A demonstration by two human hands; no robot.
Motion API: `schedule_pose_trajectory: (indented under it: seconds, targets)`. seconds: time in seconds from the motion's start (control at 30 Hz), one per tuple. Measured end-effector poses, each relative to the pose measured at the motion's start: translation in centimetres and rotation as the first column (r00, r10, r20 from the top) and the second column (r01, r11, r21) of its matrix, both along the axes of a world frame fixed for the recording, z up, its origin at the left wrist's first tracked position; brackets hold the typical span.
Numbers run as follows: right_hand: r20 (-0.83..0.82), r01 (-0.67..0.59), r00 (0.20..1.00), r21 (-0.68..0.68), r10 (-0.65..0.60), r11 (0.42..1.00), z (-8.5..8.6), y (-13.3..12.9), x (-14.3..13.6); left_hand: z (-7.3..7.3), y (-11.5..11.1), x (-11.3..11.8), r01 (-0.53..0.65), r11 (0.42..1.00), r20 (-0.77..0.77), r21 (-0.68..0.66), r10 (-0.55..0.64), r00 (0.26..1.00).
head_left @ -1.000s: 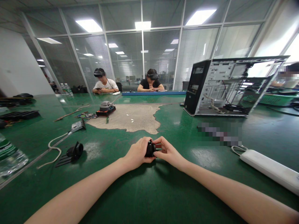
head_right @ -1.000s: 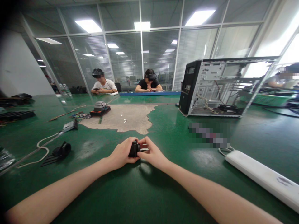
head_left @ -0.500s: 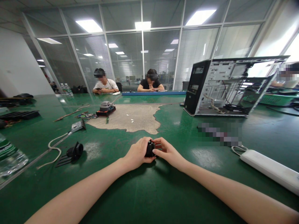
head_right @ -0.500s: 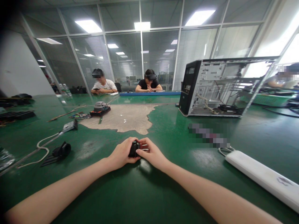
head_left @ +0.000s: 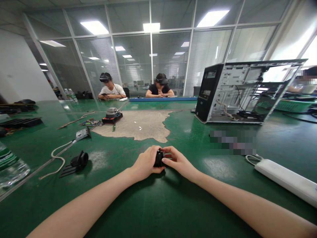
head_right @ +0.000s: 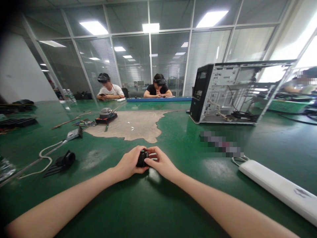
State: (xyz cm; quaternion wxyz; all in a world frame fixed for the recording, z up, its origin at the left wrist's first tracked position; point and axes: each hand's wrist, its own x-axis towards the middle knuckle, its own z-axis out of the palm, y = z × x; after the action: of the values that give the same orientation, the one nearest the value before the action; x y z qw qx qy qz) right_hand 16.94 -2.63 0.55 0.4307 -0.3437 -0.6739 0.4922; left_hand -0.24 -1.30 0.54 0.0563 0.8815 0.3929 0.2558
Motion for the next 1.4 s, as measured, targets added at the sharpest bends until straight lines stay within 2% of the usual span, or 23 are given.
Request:
schedule_pose_trajectory:
  seconds: [0.2,0.6,0.8,1.13,1.4]
  targets:
    - [-0.029,-0.058,0.998,-0.007,0.058,0.998,0.09,-0.19,0.11,0.06,-0.10,-0.05,-0.003,1.000,-0.007,0.001,0.003,1.000]
    - [0.008,-0.013,1.000,0.000,0.013,1.000,-0.18,0.12,-0.02,-0.04,0.03,0.04,0.003,1.000,-0.014,0.016,-0.003,1.000]
    - [-0.069,-0.079,0.995,-0.030,0.077,0.996,0.05,-0.17,0.03,0.07,-0.04,-0.06,-0.006,1.000,-0.020,0.008,0.006,1.000]
    - [-0.022,-0.005,1.000,-0.010,0.005,1.000,-0.13,0.13,-0.07,-0.03,0.03,-0.03,0.005,1.000,-0.008,0.015,-0.005,1.000]
    - [-0.076,-0.079,0.994,-0.021,0.077,0.997,-0.10,-0.14,0.02,-0.01,0.02,-0.02,0.003,1.000,-0.007,0.018,-0.003,1.000]
